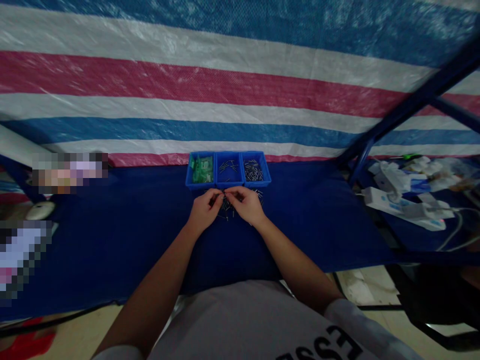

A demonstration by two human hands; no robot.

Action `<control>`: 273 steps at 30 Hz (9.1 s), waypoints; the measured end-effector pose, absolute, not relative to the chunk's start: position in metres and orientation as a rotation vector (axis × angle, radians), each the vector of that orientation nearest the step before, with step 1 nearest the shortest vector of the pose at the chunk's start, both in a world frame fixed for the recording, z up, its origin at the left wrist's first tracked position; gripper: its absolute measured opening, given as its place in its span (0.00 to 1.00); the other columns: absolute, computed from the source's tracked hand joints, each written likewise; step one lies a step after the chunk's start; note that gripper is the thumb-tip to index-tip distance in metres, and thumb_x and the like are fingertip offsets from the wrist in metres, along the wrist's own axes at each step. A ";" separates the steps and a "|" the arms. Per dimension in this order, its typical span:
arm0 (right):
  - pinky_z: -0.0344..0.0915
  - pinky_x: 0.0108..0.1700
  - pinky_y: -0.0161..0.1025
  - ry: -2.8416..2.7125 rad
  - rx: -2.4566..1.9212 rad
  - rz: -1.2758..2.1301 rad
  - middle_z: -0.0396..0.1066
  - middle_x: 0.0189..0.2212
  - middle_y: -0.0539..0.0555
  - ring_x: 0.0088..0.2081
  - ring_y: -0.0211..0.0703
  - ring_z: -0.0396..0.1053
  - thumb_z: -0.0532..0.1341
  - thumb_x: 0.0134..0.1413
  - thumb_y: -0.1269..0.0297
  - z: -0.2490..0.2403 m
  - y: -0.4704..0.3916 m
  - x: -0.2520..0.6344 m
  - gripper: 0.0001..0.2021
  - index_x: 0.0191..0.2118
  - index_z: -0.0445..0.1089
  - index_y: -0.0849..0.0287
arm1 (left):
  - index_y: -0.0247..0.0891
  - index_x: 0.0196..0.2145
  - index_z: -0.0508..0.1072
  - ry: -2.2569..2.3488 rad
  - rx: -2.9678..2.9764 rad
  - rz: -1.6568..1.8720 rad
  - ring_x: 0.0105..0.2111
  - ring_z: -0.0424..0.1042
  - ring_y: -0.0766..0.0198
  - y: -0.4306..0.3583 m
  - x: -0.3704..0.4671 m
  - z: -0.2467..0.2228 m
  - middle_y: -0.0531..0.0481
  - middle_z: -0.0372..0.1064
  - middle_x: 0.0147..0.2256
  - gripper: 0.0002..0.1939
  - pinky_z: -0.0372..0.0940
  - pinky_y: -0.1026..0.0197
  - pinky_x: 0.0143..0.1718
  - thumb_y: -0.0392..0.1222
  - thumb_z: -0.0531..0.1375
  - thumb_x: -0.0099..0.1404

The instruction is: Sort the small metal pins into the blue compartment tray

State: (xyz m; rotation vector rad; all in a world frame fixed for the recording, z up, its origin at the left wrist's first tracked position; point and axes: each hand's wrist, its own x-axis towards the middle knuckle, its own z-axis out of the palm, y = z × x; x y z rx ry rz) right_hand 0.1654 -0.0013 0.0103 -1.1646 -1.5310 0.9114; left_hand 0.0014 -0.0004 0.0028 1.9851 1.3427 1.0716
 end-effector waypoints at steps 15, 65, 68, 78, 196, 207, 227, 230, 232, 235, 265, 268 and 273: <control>0.72 0.39 0.39 -1.505 -1.203 0.889 0.77 0.34 0.54 0.33 0.40 0.74 0.62 0.54 0.66 0.010 0.000 0.166 0.08 0.39 0.76 0.58 | 0.39 0.38 0.73 1.340 1.986 1.102 0.21 0.62 0.70 0.000 0.001 0.000 0.57 0.63 0.22 0.11 0.58 0.67 0.25 0.47 0.55 0.67; 0.69 0.40 0.37 -1.870 -1.114 0.586 0.74 0.35 0.56 0.35 0.40 0.72 0.59 0.58 0.70 0.015 -0.004 0.167 0.07 0.40 0.74 0.61 | 0.37 0.32 0.72 1.345 1.990 1.111 0.24 0.67 0.69 -0.001 0.000 0.005 0.54 0.68 0.25 0.15 0.60 0.66 0.29 0.47 0.51 0.69; 0.69 0.40 0.37 -1.843 -1.135 0.576 0.74 0.35 0.56 0.35 0.39 0.72 0.59 0.58 0.70 0.014 -0.003 0.168 0.07 0.40 0.74 0.60 | 0.38 0.35 0.73 1.344 1.976 1.134 0.23 0.65 0.70 0.000 0.002 0.002 0.55 0.67 0.25 0.12 0.60 0.67 0.28 0.47 0.55 0.67; 0.70 0.45 0.39 -1.884 -1.072 0.469 0.74 0.37 0.57 0.39 0.41 0.72 0.57 0.60 0.70 0.011 -0.003 0.168 0.09 0.42 0.75 0.60 | 0.37 0.28 0.70 1.353 1.999 1.123 0.21 0.62 0.71 -0.001 0.002 0.003 0.57 0.63 0.21 0.15 0.58 0.67 0.25 0.48 0.55 0.67; 0.56 0.30 0.33 -1.798 -1.196 0.902 0.66 0.23 0.48 0.25 0.34 0.62 0.55 0.62 0.58 0.023 -0.008 0.165 0.14 0.28 0.68 0.59 | 0.37 0.32 0.68 1.370 1.981 1.086 0.20 0.65 0.70 0.001 0.000 -0.002 0.56 0.65 0.21 0.14 0.58 0.66 0.25 0.48 0.51 0.69; 0.58 0.32 0.34 -1.817 -1.162 0.889 0.67 0.24 0.49 0.26 0.35 0.63 0.53 0.64 0.58 0.020 -0.007 0.166 0.16 0.28 0.68 0.59 | 0.38 0.24 0.64 1.449 2.003 1.081 0.20 0.63 0.70 0.000 0.000 0.000 0.55 0.64 0.20 0.19 0.56 0.66 0.25 0.48 0.48 0.70; 0.58 0.30 0.33 -1.696 -1.222 0.957 0.66 0.21 0.48 0.24 0.35 0.62 0.53 0.63 0.54 0.021 -0.006 0.167 0.18 0.25 0.67 0.59 | 0.38 0.25 0.64 1.449 1.947 1.135 0.20 0.62 0.70 -0.002 -0.001 0.004 0.55 0.63 0.20 0.18 0.57 0.66 0.24 0.49 0.50 0.69; 0.57 0.30 0.33 -1.678 -1.232 0.960 0.66 0.21 0.48 0.24 0.35 0.62 0.53 0.62 0.53 0.021 -0.005 0.168 0.19 0.25 0.67 0.59 | 0.38 0.25 0.64 1.454 1.948 1.132 0.20 0.62 0.70 -0.002 -0.001 0.004 0.56 0.62 0.19 0.18 0.57 0.66 0.24 0.48 0.50 0.70; 0.57 0.29 0.33 -1.669 -1.239 0.948 0.65 0.21 0.48 0.24 0.35 0.61 0.53 0.62 0.52 0.021 -0.005 0.168 0.20 0.25 0.67 0.59 | 0.38 0.26 0.65 1.455 1.953 1.121 0.20 0.62 0.70 -0.002 0.000 0.004 0.56 0.62 0.20 0.18 0.57 0.66 0.25 0.48 0.50 0.70; 0.57 0.29 0.33 -1.657 -1.250 0.940 0.65 0.20 0.48 0.23 0.35 0.61 0.54 0.62 0.51 0.020 -0.005 0.168 0.20 0.25 0.67 0.59 | 0.37 0.28 0.66 1.451 1.962 1.109 0.21 0.63 0.70 -0.002 0.000 0.004 0.56 0.63 0.21 0.17 0.57 0.66 0.25 0.48 0.50 0.70; 0.56 0.27 0.33 -1.649 -1.266 0.914 0.66 0.20 0.49 0.23 0.35 0.62 0.54 0.62 0.52 0.018 -0.005 0.167 0.19 0.25 0.67 0.59 | 0.38 0.29 0.67 1.431 1.949 1.105 0.21 0.64 0.69 -0.001 0.001 0.004 0.56 0.64 0.21 0.16 0.57 0.66 0.26 0.49 0.50 0.69; 0.57 0.27 0.33 -1.656 -1.270 0.909 0.67 0.21 0.49 0.23 0.35 0.62 0.54 0.61 0.52 0.018 -0.005 0.167 0.19 0.25 0.67 0.59 | 0.38 0.29 0.67 1.435 1.941 1.104 0.21 0.63 0.69 -0.001 0.001 0.004 0.56 0.64 0.21 0.15 0.58 0.66 0.26 0.49 0.50 0.69; 0.57 0.27 0.33 -1.641 -1.277 0.919 0.67 0.20 0.49 0.23 0.35 0.62 0.55 0.61 0.53 0.020 -0.006 0.166 0.18 0.25 0.67 0.59 | 0.38 0.30 0.67 1.428 1.924 1.124 0.20 0.63 0.69 -0.001 0.000 0.002 0.56 0.64 0.21 0.14 0.58 0.66 0.25 0.48 0.51 0.68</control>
